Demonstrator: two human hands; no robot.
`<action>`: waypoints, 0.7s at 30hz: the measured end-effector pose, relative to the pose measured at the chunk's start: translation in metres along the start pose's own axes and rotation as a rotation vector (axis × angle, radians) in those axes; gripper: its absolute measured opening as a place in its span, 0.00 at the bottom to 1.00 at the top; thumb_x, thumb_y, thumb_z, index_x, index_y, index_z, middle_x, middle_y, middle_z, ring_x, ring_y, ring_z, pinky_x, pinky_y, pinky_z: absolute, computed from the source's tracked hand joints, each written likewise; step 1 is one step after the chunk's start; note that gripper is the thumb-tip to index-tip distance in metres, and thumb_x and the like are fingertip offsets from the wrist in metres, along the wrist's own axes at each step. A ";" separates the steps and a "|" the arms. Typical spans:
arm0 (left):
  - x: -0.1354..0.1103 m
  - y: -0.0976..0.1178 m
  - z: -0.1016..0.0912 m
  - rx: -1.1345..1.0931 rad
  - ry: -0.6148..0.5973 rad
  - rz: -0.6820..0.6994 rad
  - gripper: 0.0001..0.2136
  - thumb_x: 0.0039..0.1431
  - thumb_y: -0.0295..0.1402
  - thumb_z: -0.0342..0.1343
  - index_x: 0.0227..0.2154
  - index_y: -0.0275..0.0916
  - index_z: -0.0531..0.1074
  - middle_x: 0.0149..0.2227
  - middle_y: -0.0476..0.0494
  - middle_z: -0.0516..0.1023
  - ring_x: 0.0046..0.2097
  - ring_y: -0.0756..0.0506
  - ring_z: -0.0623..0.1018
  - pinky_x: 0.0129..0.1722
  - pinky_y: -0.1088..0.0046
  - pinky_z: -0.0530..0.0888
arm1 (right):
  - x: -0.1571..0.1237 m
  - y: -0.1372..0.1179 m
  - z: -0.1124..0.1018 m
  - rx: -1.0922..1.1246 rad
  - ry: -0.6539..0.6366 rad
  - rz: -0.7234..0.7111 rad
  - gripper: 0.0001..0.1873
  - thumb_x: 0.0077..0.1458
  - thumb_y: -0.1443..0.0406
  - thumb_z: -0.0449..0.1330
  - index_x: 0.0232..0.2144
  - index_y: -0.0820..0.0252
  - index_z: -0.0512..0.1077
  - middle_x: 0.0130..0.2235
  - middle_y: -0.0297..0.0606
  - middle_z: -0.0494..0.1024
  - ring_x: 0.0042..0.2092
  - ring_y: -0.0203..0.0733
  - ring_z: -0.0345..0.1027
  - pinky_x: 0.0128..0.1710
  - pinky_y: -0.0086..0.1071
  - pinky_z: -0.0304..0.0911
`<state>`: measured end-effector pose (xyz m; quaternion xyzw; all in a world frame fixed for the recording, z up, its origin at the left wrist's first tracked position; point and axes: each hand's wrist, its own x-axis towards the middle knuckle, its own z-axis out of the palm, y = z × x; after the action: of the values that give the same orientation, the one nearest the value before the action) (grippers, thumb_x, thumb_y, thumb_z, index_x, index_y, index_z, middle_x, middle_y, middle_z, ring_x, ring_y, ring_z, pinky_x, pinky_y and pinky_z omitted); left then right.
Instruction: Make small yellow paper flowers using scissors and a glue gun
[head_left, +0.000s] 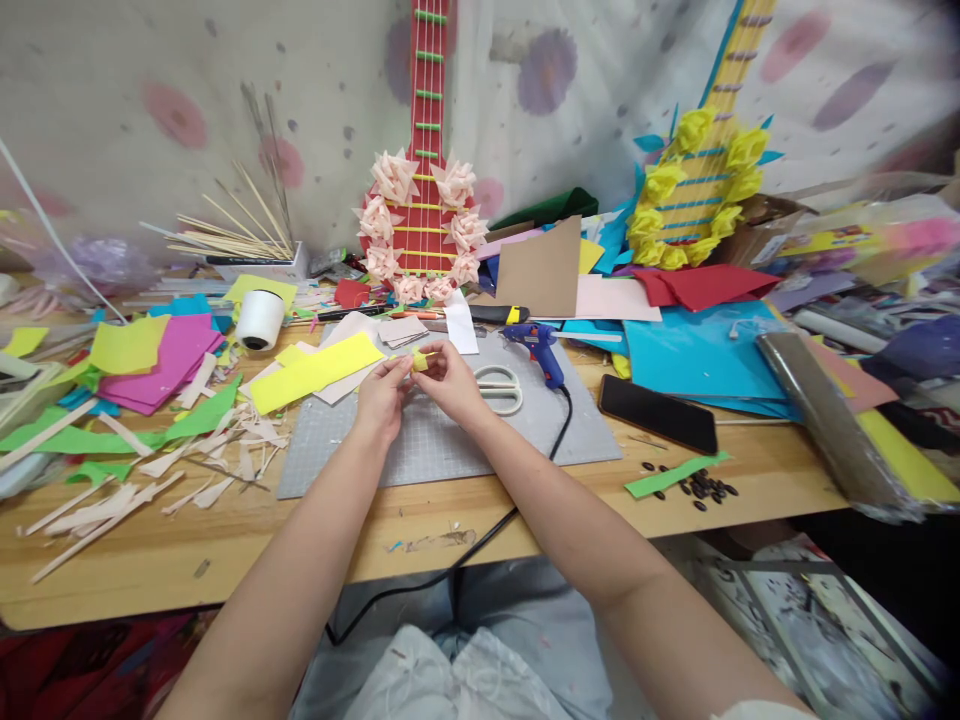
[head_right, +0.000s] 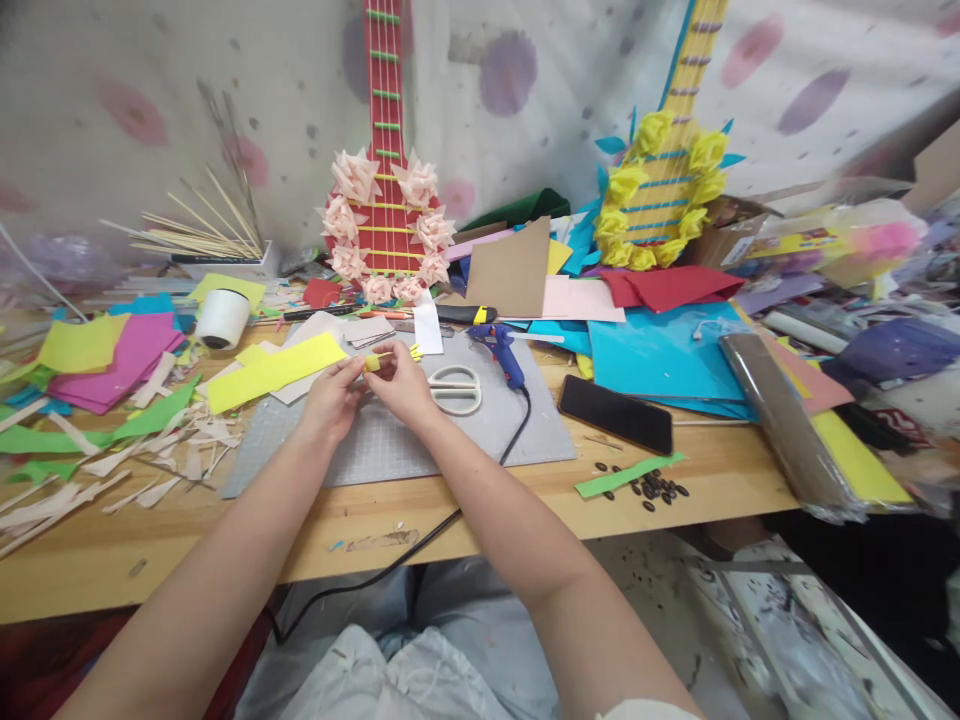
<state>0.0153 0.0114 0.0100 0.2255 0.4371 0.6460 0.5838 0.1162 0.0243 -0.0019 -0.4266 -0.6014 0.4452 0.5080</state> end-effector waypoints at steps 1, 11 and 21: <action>0.000 0.000 0.000 -0.008 0.004 -0.003 0.12 0.29 0.29 0.67 0.20 0.35 0.71 0.25 0.50 0.74 0.29 0.52 0.73 0.32 0.76 0.68 | 0.000 0.001 0.001 0.003 0.003 0.007 0.16 0.41 0.67 0.59 0.35 0.57 0.61 0.31 0.30 0.71 0.32 0.33 0.68 0.35 0.31 0.64; -0.003 -0.004 -0.001 0.141 -0.076 0.031 0.17 0.37 0.44 0.63 0.24 0.34 0.74 0.30 0.42 0.76 0.35 0.48 0.74 0.37 0.71 0.70 | 0.005 0.004 -0.007 0.072 0.071 0.174 0.14 0.38 0.68 0.60 0.29 0.57 0.60 0.25 0.25 0.69 0.26 0.32 0.66 0.29 0.30 0.65; -0.001 -0.005 -0.003 0.216 -0.041 0.075 0.13 0.31 0.37 0.66 0.22 0.34 0.76 0.28 0.43 0.77 0.34 0.47 0.74 0.38 0.70 0.70 | 0.001 0.003 -0.008 -0.069 0.034 0.080 0.10 0.44 0.60 0.58 0.29 0.57 0.64 0.27 0.29 0.71 0.30 0.33 0.67 0.34 0.31 0.65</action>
<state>0.0159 0.0095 0.0042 0.3165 0.4832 0.6119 0.5403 0.1247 0.0274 -0.0042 -0.4752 -0.5902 0.4367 0.4849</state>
